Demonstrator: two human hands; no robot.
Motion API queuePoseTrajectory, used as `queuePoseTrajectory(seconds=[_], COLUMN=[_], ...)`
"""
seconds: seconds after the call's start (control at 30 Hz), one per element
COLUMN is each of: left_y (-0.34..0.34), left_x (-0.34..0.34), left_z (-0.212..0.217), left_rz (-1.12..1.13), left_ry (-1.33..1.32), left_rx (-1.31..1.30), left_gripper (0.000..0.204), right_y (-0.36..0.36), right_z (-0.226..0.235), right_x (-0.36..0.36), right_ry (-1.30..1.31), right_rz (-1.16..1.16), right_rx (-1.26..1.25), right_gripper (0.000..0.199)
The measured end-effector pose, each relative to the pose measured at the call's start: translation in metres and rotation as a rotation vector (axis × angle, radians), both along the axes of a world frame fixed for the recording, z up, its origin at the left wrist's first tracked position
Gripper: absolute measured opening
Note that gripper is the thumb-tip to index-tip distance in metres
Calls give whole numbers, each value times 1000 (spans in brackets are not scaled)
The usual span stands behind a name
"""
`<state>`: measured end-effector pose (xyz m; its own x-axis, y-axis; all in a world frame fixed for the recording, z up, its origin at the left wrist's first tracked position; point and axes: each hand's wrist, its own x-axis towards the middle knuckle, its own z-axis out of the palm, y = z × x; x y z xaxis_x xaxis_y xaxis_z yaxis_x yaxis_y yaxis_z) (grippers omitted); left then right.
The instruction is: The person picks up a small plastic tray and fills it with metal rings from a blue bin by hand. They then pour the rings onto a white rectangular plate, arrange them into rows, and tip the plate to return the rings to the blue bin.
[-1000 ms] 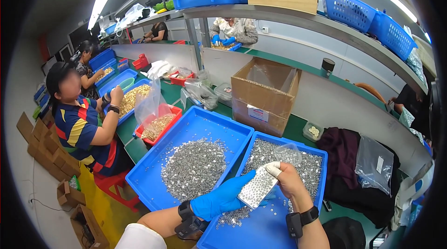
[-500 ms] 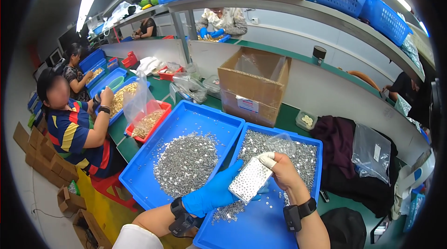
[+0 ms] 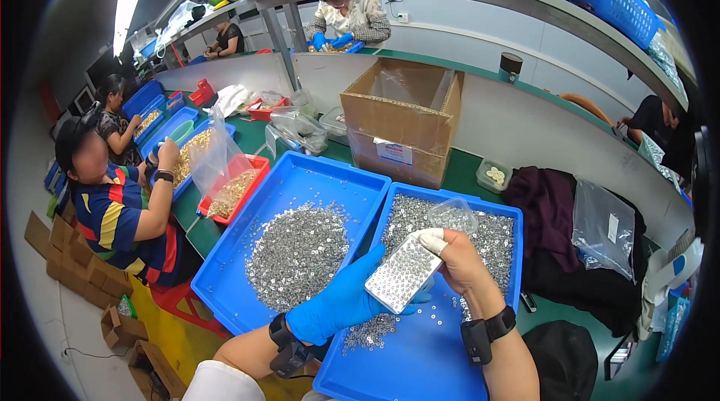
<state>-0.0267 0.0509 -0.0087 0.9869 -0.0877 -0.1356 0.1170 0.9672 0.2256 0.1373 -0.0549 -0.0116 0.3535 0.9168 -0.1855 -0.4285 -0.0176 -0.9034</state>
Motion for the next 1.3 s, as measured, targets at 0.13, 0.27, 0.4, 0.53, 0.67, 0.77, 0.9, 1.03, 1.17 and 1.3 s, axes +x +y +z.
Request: queuePoseTrajectory(seconds=[0.13,0.27,0.4,0.53,0.67,0.77,0.9,1.03,1.17,1.3], left_y=[1,-3,-2,-6,-5,-2,-4,-6,-2,-5], left_x=[-3,-2,-2,0,0,-2,0,2,-3,0], left_z=[0,12,6,12,12,9,10,8,3,4], left_rz=[5,62,50,102,72,54,73,167,222,278], left_ry=[32,160,61,146,131,92,130,212,276,330], left_rx=[-17,241,133,231,191,115,148,326,341,359], left_gripper=[59,59,58,57,57,57,55,52,43,43], right_y=[1,1,2,3,1,2,2,1,2,3], right_z=[3,4,2,2,6,8,7,8,10,8], right_x=[-3,-3,-3,-3,-4,-5,-5,-4,-7,-5], right_ry=[-3,-14,-27,-29,-38,-44,-51,-59,-63,-70], right_rz=[18,16,12,17,21,22,13,22,40,39], right_rx=[-7,-2,20,45,56,59,58,51,56,60], right_gripper=[23,24,25,27,29,29,28,28,28,28])
